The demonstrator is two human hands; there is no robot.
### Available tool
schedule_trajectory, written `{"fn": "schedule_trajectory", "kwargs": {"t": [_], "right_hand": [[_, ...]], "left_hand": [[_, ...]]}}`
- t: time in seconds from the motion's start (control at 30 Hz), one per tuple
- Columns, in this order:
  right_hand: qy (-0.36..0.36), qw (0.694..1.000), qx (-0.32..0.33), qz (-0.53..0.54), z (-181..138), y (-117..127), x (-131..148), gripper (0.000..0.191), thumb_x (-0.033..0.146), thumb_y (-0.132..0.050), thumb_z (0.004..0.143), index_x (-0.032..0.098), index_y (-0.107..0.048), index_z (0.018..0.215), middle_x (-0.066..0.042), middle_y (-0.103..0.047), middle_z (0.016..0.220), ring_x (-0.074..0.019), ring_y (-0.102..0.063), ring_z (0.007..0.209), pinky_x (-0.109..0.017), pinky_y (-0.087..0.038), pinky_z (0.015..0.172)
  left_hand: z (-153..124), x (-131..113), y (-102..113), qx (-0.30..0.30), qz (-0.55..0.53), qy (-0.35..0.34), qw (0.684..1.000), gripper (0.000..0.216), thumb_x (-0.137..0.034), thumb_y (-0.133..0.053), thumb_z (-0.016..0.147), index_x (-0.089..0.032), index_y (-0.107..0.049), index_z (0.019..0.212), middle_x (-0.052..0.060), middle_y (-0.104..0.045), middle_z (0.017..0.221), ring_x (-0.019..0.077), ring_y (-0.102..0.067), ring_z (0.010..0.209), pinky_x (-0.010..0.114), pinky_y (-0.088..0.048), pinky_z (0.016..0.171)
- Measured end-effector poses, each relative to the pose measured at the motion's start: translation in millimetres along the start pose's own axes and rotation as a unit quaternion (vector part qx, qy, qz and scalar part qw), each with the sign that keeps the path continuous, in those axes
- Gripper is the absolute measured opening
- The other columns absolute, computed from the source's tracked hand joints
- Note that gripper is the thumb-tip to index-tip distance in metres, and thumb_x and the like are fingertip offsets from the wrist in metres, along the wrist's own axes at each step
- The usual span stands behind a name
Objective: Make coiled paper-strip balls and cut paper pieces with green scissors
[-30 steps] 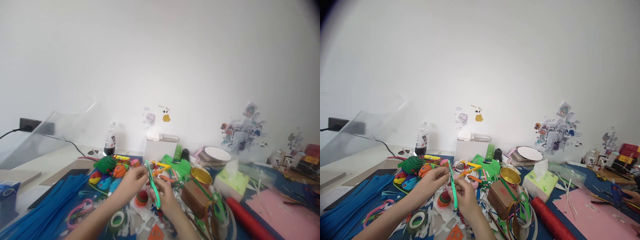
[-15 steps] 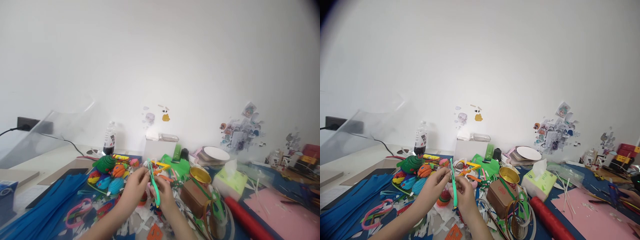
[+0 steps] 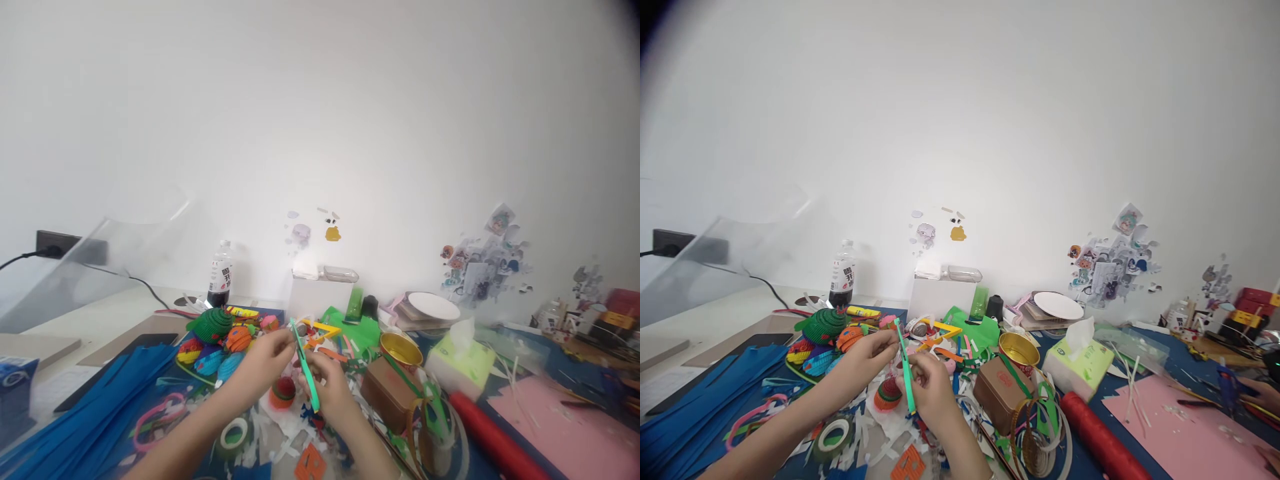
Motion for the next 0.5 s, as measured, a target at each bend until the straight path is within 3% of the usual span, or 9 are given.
{"fn": "schedule_trajectory", "kwargs": {"t": [0.37, 0.5], "right_hand": [[-0.026, 0.998, -0.052, 0.024, -1.6, -3.0, -11.1, 0.027, 0.037, -0.061, 0.075, 0.018, -0.063, 0.094, 0.003, -0.039, 0.062, -0.0121, -0.034, 0.055, -0.024, -0.032, 0.052], [-0.030, 0.998, -0.058, 0.008, -2.4, -2.1, -8.1, 0.028, 0.037, -0.062, 0.075, 0.018, -0.064, 0.094, 0.001, -0.043, 0.065, -0.0129, -0.036, 0.058, -0.025, -0.033, 0.053]], "left_hand": [[-12.7, 8.2, -8.0, -0.113, -0.018, -0.008, 0.993, 0.022, -0.038, -0.037, 0.081, -0.021, -0.046, 0.070, -0.001, -0.050, 0.066, 0.0170, -0.049, 0.063, 0.027, -0.038, 0.059], [-15.5, 7.8, -4.6, -0.126, -0.013, -0.011, 0.992, 0.020, -0.035, -0.038, 0.080, -0.022, -0.045, 0.068, -0.001, -0.049, 0.066, 0.0177, -0.048, 0.064, 0.028, -0.037, 0.061]]}}
Point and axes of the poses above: each hand's wrist, its own z-axis towards the middle knuckle, its own y-axis out of the back of the hand, x = y × z, the point moved 10 cm from there along z, towards the middle knuckle
